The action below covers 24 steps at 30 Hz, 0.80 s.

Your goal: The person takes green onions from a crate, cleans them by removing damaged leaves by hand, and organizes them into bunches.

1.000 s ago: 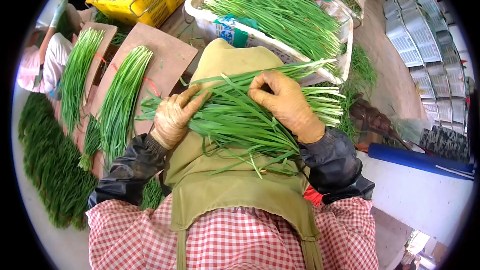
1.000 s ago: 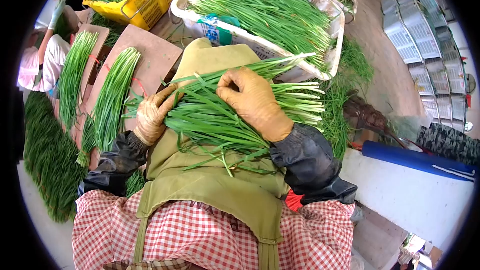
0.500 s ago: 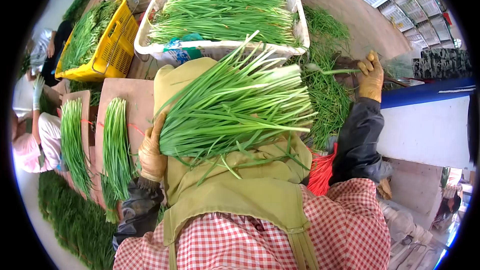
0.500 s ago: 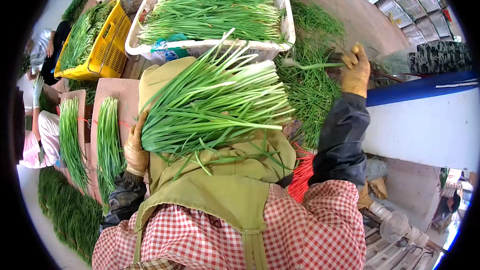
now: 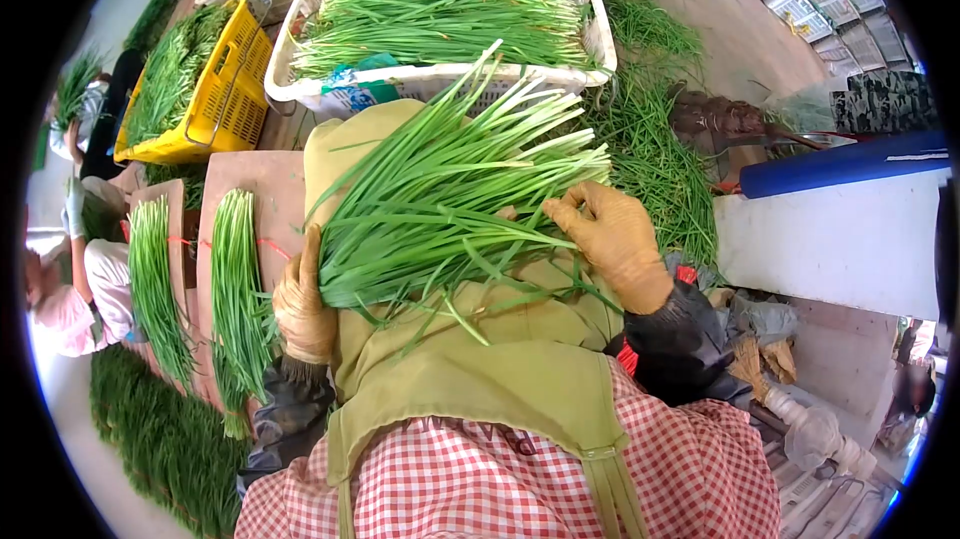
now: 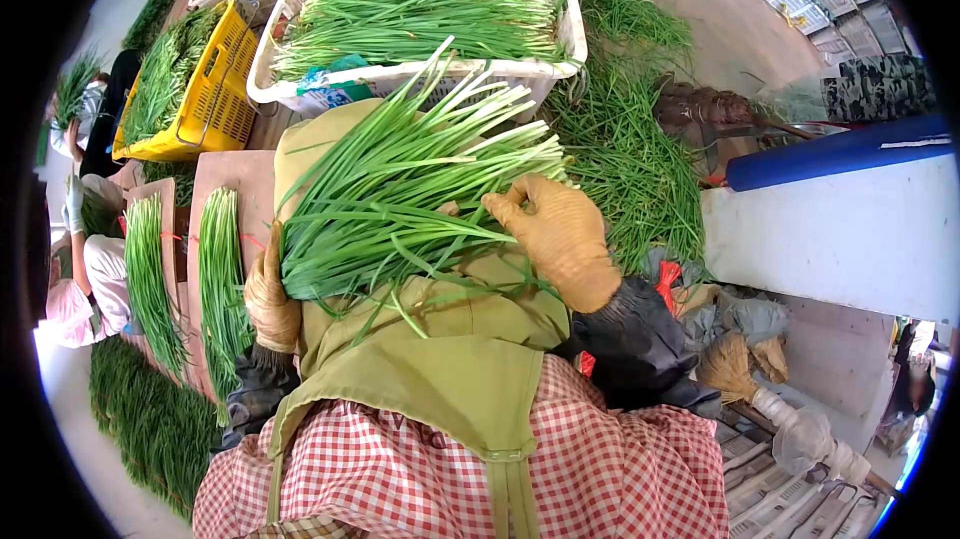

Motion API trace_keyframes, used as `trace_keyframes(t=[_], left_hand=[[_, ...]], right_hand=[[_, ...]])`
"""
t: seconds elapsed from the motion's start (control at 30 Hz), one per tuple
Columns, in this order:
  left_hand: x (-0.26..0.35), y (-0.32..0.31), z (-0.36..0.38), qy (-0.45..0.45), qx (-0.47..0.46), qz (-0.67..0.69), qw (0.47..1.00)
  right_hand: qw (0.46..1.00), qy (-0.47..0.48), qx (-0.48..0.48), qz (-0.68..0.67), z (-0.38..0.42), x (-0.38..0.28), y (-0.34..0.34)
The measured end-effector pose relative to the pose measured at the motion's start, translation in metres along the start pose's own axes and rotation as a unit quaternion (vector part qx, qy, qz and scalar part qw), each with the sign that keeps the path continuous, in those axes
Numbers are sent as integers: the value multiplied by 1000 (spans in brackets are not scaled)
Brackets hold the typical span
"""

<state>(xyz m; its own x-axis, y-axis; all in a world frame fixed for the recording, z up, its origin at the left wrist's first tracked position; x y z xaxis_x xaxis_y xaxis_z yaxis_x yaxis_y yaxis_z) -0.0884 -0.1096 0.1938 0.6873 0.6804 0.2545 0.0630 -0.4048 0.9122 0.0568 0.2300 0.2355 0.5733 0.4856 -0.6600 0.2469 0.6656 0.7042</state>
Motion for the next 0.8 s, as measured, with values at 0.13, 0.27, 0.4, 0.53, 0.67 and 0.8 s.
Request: trace_keyframes(t=[0.13, 0.27, 0.4, 0.53, 0.67, 0.8], left_hand=[[-3, 6, 16, -16, -6, -38, 999], [-14, -3, 23, -52, 31, -73, 995], [-19, -6, 21, -27, 32, -52, 998], [-6, 1, 5, 13, -11, 39, 999], [-8, 3, 3, 17, -23, 62, 998], [-5, 4, 6, 41, -35, 60, 997]], right_hand=[[988, -73, -6, -134, -7, 8, -31], [946, -107, -44, -304, -25, 7, -52], [735, -191, -191, -622, -33, 27, -58], [510, -87, -153, -842, -50, 52, -19], [503, 23, 70, -861, -63, 115, 59], [807, -18, 101, -581, -32, 118, 83]])
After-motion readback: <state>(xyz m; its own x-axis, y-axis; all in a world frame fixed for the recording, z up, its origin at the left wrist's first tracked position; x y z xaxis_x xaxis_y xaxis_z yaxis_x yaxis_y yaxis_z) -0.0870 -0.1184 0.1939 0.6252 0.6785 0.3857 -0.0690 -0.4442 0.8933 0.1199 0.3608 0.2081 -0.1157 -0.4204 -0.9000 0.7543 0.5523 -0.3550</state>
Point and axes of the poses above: each hand's wrist, its own z-axis away from the middle knuckle, its own y-axis out of the back of the hand, x = y × z, the point moved 3 cm from there along -z, towards the middle knuckle, and after that the axes turned 2 degrees about -y, right-handed, at the moved point
